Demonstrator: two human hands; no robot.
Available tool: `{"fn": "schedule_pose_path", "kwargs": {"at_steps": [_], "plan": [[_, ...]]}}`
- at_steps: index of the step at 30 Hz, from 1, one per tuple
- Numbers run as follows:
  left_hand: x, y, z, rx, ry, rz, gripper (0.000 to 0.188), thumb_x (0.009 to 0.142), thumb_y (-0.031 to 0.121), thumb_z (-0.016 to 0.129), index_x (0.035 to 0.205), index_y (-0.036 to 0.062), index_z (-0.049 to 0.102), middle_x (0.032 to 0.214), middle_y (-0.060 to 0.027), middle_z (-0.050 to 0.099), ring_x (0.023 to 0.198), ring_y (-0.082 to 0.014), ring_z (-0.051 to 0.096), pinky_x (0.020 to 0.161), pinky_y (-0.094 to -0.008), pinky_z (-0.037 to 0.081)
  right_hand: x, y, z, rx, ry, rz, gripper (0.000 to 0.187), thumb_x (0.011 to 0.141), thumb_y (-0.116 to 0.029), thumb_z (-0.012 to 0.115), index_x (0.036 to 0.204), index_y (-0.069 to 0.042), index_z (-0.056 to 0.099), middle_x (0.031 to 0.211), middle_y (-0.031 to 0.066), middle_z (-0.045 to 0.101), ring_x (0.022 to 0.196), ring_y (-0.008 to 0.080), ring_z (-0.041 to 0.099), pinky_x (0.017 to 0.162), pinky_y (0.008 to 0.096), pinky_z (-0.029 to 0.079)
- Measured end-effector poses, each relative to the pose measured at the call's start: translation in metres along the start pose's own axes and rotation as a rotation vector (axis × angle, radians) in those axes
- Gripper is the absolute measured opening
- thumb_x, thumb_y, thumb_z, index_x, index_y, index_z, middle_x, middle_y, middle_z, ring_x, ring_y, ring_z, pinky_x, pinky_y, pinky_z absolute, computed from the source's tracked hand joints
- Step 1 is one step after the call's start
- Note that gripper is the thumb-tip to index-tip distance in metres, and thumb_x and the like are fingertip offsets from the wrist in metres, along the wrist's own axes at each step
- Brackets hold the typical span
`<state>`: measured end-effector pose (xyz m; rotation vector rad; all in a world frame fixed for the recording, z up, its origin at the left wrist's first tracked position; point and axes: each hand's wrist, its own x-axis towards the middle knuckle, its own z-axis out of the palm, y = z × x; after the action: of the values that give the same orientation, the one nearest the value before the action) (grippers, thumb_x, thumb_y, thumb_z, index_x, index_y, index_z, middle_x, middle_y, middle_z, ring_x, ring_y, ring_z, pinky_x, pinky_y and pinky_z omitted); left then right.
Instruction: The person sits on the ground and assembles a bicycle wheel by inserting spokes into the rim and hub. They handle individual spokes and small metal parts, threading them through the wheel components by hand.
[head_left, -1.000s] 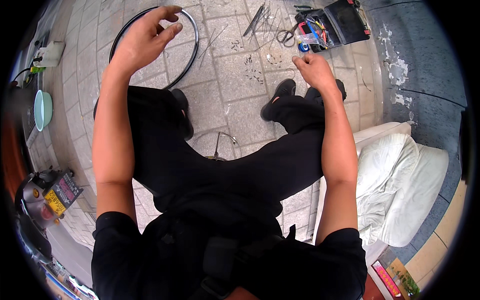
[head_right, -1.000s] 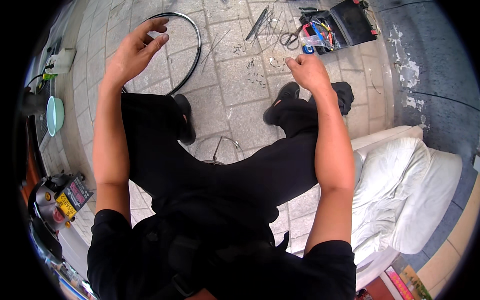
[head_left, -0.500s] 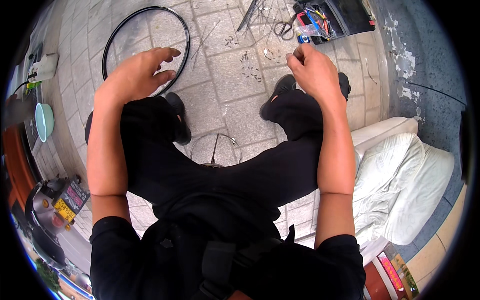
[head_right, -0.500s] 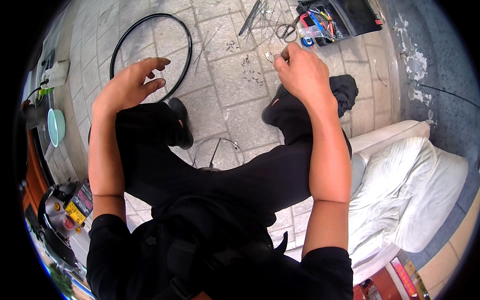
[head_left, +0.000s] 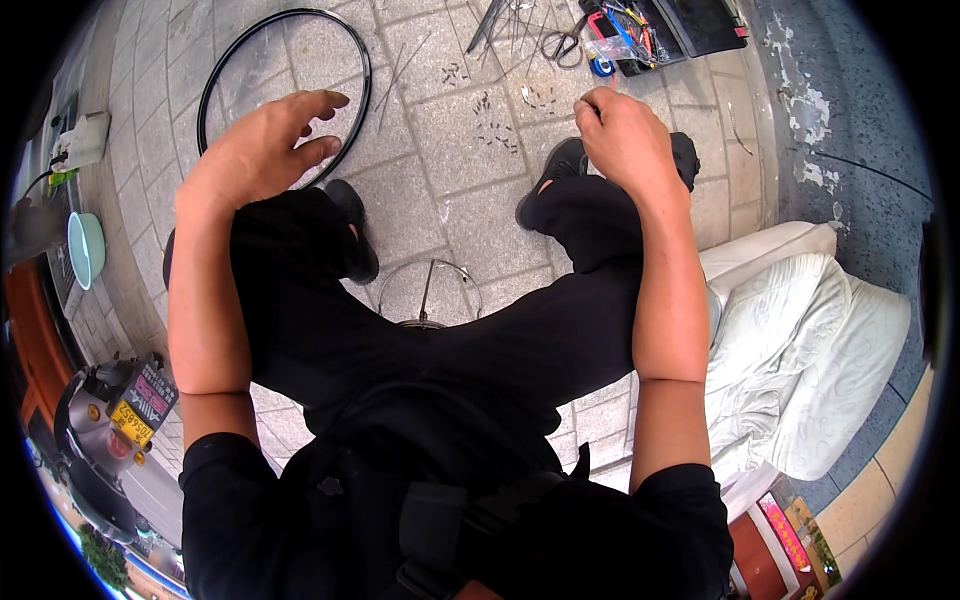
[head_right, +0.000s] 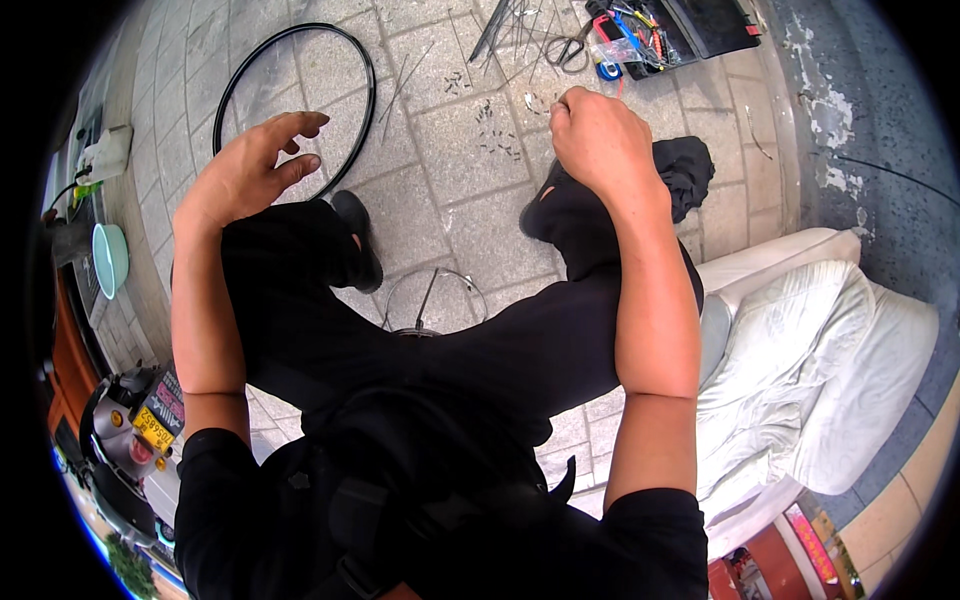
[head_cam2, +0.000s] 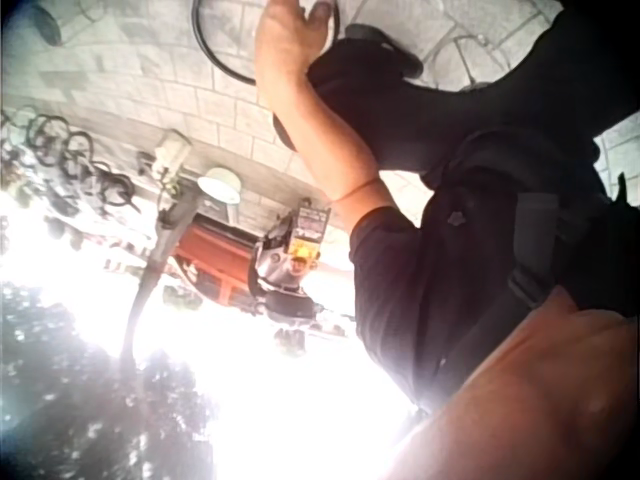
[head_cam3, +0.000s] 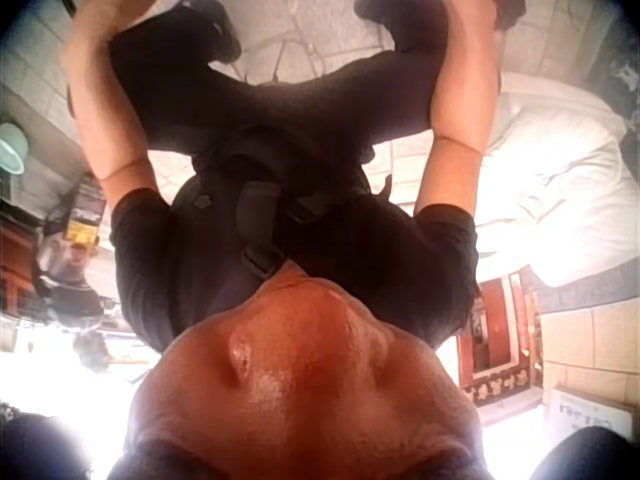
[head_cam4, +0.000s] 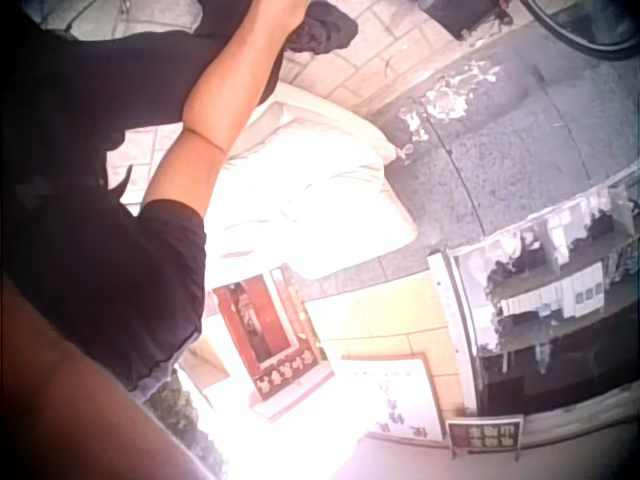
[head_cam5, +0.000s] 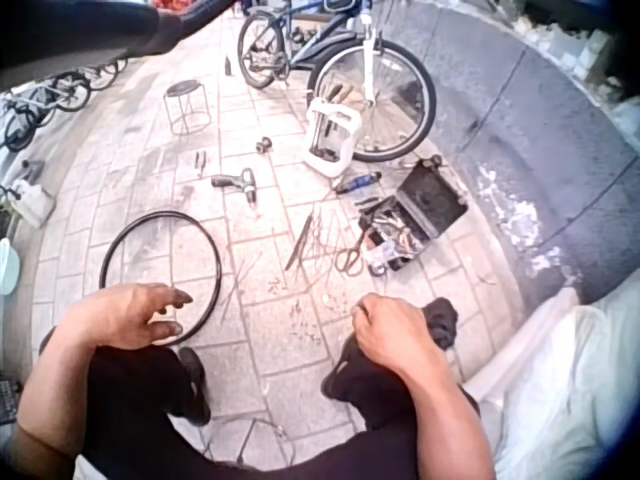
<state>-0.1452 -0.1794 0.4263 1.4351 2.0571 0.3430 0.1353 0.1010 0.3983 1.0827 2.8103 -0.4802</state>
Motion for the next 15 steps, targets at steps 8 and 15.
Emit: {"fn": "schedule_pose_path", "kwargs": {"at_steps": [8, 15], "plan": [[-0.005, 0.0079, -0.0025, 0.004, -0.008, -0.011, 0.042, 0.101, 0.017, 0.071, 0.14, 0.0053, 0.062, 0.133, -0.015, 0.07, 0.111, -0.0335, 0.07, 0.096, -0.0409, 0.057, 0.0025, 0.0046, 0.0069, -0.057, -0.07, 0.033, 0.031, 0.097, -0.024, 0.057, 0.099, -0.001, 0.076, 0.099, 0.0249, 0.076, 0.099, 0.0454, 0.072, 0.091, 0.055, 0.056], [-0.008, 0.003, -0.0056, 0.032, 0.002, -0.019, 0.044, 0.1, 0.018, 0.072, 0.141, 0.0057, 0.061, 0.133, -0.0147, 0.07, 0.109, -0.0329, 0.071, 0.094, -0.0405, 0.058, 0.0037, -0.0012, 0.0096, -0.06, -0.106, 0.052, 0.032, 0.097, -0.028, 0.059, 0.098, -0.002, 0.077, 0.1, 0.025, 0.076, 0.099, 0.0452, 0.072, 0.091, 0.0551, 0.056]]}}
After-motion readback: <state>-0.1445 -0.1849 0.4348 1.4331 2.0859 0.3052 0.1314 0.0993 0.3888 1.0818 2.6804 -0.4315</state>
